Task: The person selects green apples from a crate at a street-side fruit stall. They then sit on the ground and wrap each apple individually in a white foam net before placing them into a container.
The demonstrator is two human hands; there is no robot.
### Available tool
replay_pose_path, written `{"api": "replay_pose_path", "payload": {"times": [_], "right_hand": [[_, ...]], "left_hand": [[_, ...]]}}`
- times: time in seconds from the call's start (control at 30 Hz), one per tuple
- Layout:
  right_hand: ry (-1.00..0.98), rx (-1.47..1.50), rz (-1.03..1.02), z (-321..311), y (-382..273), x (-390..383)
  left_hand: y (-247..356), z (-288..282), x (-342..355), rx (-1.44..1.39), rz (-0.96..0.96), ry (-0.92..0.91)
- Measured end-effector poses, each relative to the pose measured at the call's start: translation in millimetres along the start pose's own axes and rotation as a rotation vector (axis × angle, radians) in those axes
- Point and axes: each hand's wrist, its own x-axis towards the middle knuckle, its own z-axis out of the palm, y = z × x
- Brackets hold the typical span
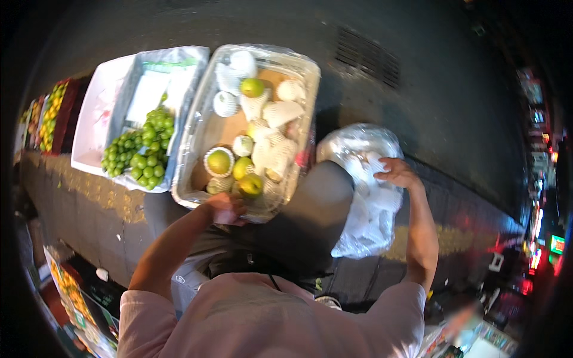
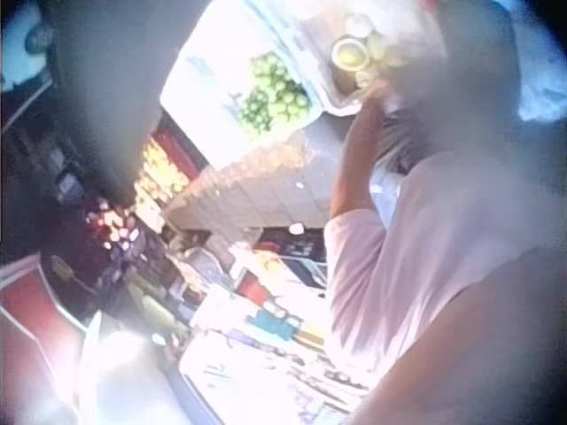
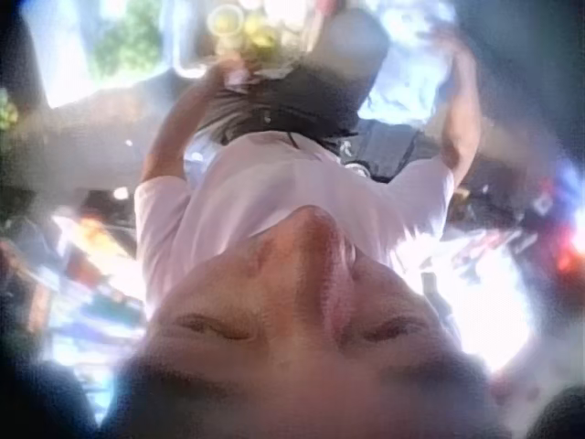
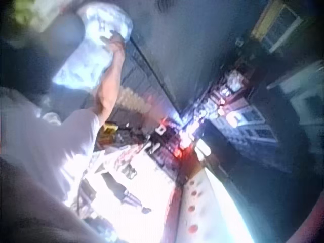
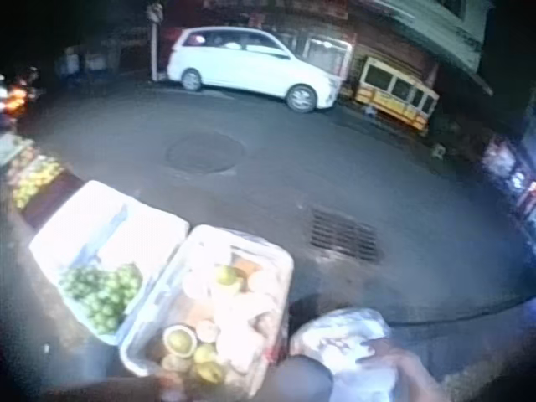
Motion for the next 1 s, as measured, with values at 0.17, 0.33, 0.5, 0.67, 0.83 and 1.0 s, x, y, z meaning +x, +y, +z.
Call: {"api": "replay_pose_path", "payload": {"times": [0.17,0.33,0.5,0.67,0.83,1.0], "right_hand": [[0.417,0.274,-0.425,-0.5,-185.6,87.1],[0.517,0.242,-0.686,48.2,-332.2,210.0],[0.399,0.219,-0.539,79.5,-380.0,279.4],[0.368,0.275,-0.617,83.3,-383.7,275.9],[0.077,1.046,-0.708,70.3,-378.9,233.3],[-0.268,1.558,-0.695,47.5,-405.3,133.3]], "left_hand": [[-2.2,7.8,-9.0,-0.050,-0.011,0.026],[0.0,11.9,-9.3,-0.089,-0.023,0.066],[-4.7,6.6,-4.5,-0.076,-0.001,0.108],[2.2,16.1,-11.9,-0.064,0.003,0.184],[-4.9,21.3,-7.4,-0.079,0.009,0.119],[-4.5,19.4,-6.4,-0.039,0.028,0.231]]}}
